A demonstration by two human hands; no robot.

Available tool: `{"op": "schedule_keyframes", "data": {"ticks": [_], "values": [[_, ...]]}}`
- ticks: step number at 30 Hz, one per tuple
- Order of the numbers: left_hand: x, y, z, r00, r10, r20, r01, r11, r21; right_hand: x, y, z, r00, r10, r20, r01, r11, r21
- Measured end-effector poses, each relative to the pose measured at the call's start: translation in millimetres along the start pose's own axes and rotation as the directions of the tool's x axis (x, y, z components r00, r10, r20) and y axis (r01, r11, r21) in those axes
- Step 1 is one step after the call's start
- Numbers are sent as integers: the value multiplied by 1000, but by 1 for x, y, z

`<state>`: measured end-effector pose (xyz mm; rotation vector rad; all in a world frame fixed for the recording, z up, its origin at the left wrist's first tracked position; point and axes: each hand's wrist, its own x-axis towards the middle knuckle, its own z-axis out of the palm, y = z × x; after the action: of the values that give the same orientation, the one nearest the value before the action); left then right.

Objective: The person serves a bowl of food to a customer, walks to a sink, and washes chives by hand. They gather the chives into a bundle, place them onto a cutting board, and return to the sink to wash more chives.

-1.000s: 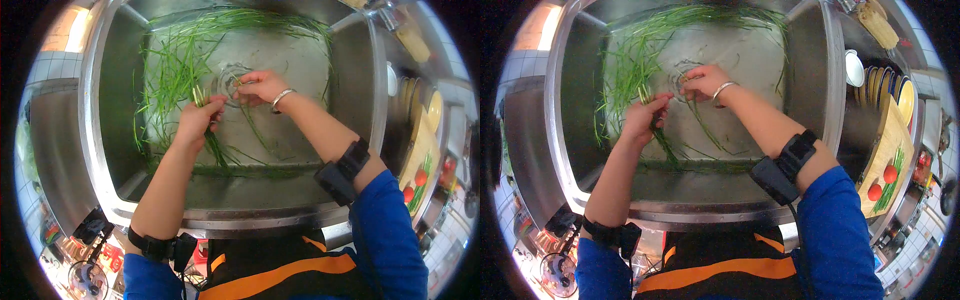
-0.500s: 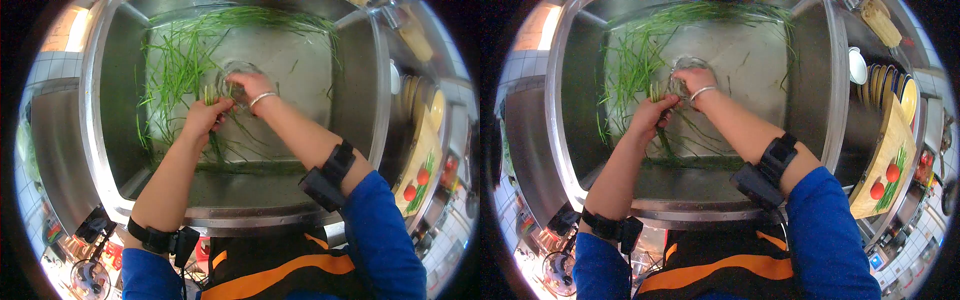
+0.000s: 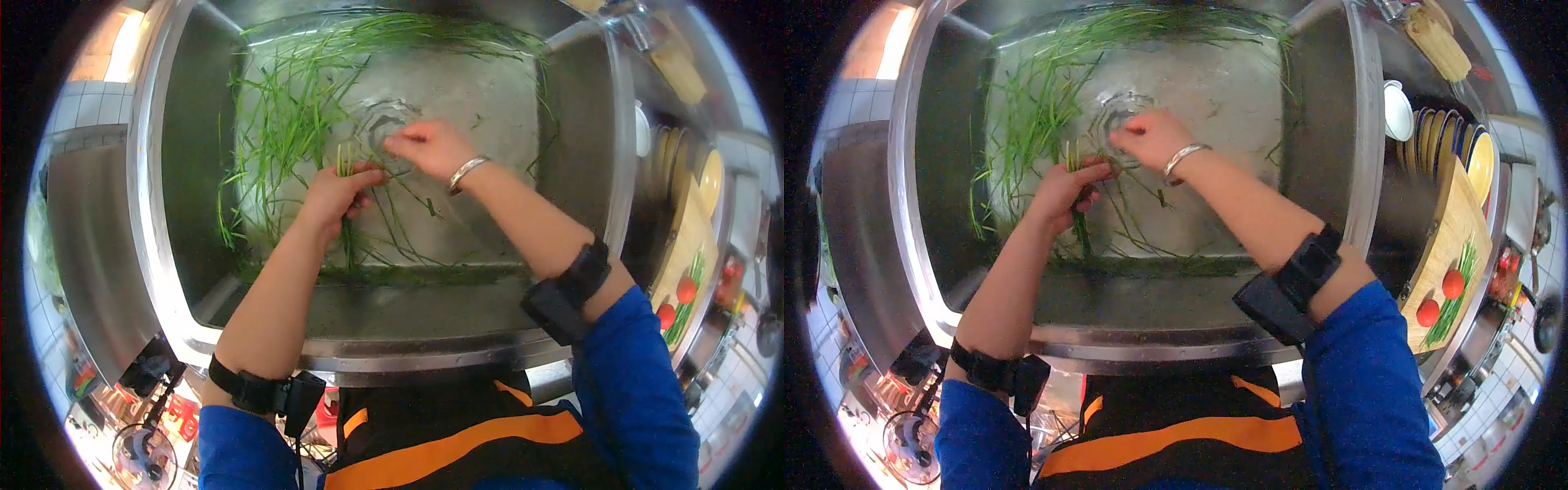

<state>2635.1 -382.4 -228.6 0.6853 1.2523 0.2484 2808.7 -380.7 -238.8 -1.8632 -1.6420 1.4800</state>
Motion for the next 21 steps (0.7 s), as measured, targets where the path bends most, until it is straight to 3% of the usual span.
{"op": "schedule_keyframes", "data": {"ticks": [1,3,7,9,12,16,21], "values": [[0,-2,0,999,10,-37,-11,999,-37,-1,4,7,1000,-1,-3,1,1000,4],[-1,-1,1,994,-1,-112,-5,998,-56,-2,10,22,996,-12,86,-10,966,260],[-3,1,1,962,41,-269,-41,999,4,-10,10,36,982,31,189,-85,954,287],[-1,-2,0,956,56,-289,-61,998,-7,-12,6,40,935,83,344,-265,807,527],[1,-3,-6,941,92,-325,-120,990,-68,-13,3,43,890,102,444,-322,830,455],[2,-3,-13,947,115,-302,-180,963,-201,-19,6,43,885,103,454,-307,862,403],[3,-5,-13,965,107,-240,-135,985,-105,-14,4,47,914,98,393,-295,827,479]]}}
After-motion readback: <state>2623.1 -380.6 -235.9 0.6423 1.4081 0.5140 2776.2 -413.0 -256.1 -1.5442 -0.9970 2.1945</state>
